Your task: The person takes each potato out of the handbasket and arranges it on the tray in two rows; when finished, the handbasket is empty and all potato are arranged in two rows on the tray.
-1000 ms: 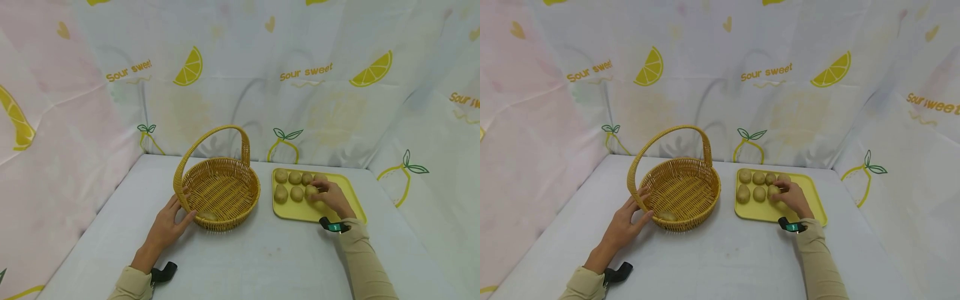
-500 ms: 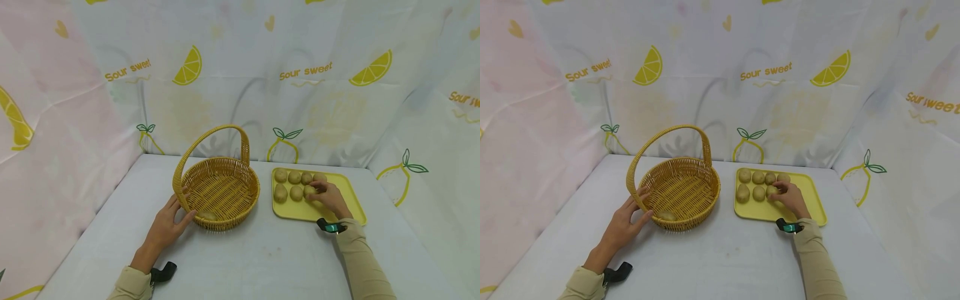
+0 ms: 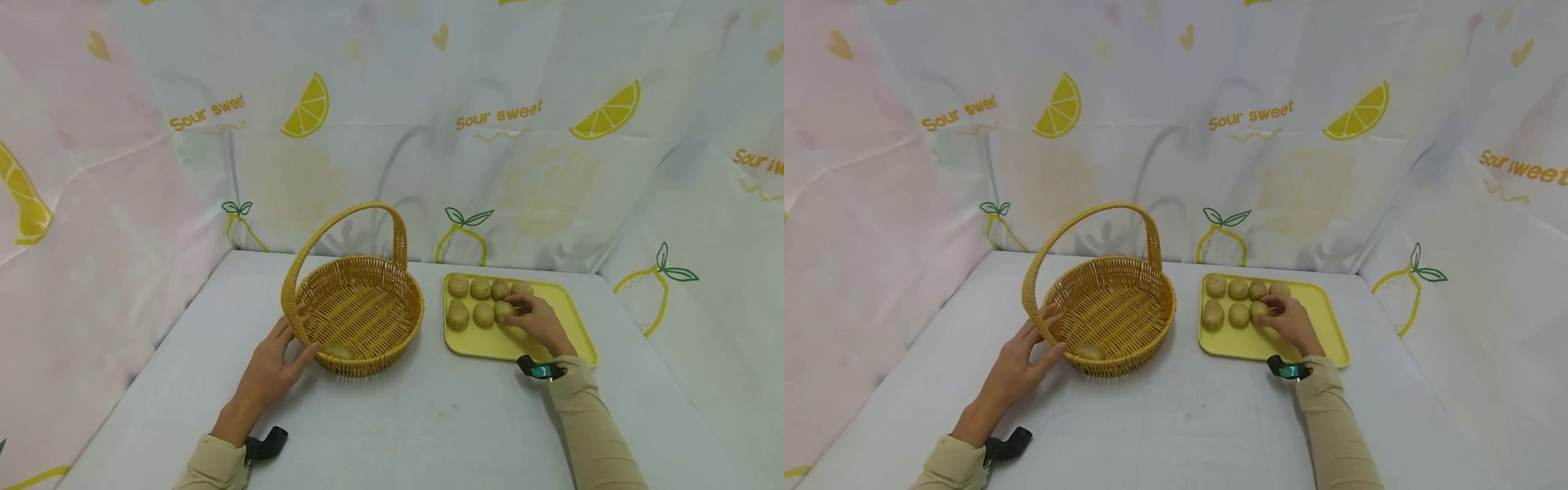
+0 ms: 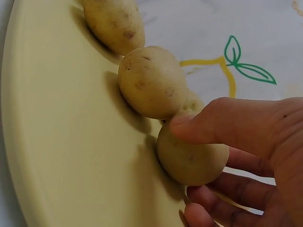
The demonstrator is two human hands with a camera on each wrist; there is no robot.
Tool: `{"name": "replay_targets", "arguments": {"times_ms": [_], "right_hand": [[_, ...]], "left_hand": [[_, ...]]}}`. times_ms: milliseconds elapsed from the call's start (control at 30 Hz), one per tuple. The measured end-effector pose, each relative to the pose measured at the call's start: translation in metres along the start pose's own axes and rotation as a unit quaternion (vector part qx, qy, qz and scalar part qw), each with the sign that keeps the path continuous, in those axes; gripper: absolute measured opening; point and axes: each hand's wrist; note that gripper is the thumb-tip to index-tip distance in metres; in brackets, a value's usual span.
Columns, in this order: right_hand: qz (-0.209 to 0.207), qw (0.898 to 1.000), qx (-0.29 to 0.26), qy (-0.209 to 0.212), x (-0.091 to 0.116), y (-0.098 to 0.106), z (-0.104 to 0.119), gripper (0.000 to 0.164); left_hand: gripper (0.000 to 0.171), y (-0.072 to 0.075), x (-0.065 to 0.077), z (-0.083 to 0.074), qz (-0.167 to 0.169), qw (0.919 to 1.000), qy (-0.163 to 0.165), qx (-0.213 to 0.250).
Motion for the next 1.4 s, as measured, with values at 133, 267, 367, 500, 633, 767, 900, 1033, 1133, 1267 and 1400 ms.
{"name": "replay_targets", "arguments": {"times_ms": [133, 267, 367, 500, 633, 767, 900, 1033, 1133, 1267, 1400], "right_hand": [[-0.005, 1.0, 0.004, 0.004, 0.0, 0.001, -0.001, 0.05], [-0.002, 1.0, 0.0, 0.005, 0.001, 0.002, -0.001, 0.048], [0.003, 1.0, -0.004, 0.005, 0.001, 0.002, 0.0, 0.049], [0.008, 1.0, -0.006, 0.002, 0.001, 0.001, 0.002, 0.051], [0.007, 1.0, -0.003, -0.001, 0.002, 0.002, 0.004, 0.05], [-0.005, 1.0, 0.019, 0.007, 0.003, 0.005, 0.008, 0.047], [-0.031, 0.998, 0.048, 0.039, 0.001, 0.011, 0.016, 0.042], [-0.045, 0.997, 0.045, 0.053, 0.001, 0.011, 0.03, 0.041], [-0.038, 0.997, 0.021, 0.066, -0.002, 0.007, 0.043, 0.039], [-0.011, 0.994, -0.013, 0.11, -0.01, -0.003, 0.067, 0.033], [0.036, 0.988, -0.043, 0.143, -0.017, -0.013, 0.099, 0.032]], "left_hand": [[0.058, 0.0, 0.0, 0.0, -0.002, 1.0, -0.002, -0.001], [0.057, 0.0, 0.001, 0.0, -0.003, 1.0, -0.001, -0.004], [0.057, 0.0, 0.001, 0.0, -0.004, 1.0, -0.003, -0.003], [0.057, 0.0, 0.001, -0.001, -0.003, 1.0, -0.005, 0.001], [0.057, 0.0, 0.0, -0.001, 0.001, 1.0, -0.002, 0.001], [0.058, 0.0, 0.0, -0.001, 0.002, 1.0, -0.002, -0.001], [0.058, 0.001, -0.001, 0.0, 0.0, 1.0, -0.003, 0.0], [0.057, 0.001, -0.001, 0.001, 0.001, 1.0, -0.001, 0.004], [0.057, 0.001, -0.001, 0.001, 0.001, 1.0, 0.0, 0.007], [0.057, 0.0, 0.0, 0.002, -0.002, 1.0, -0.002, 0.007], [0.058, 0.0, 0.0, 0.002, -0.004, 1.0, -0.002, 0.003]]}}
Point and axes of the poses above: each hand's wrist, its own x-axis away from the middle knuckle, its own y-axis out of the back of the hand, z = x × y, and after that the axes turned 1 degree about -x, right-handed
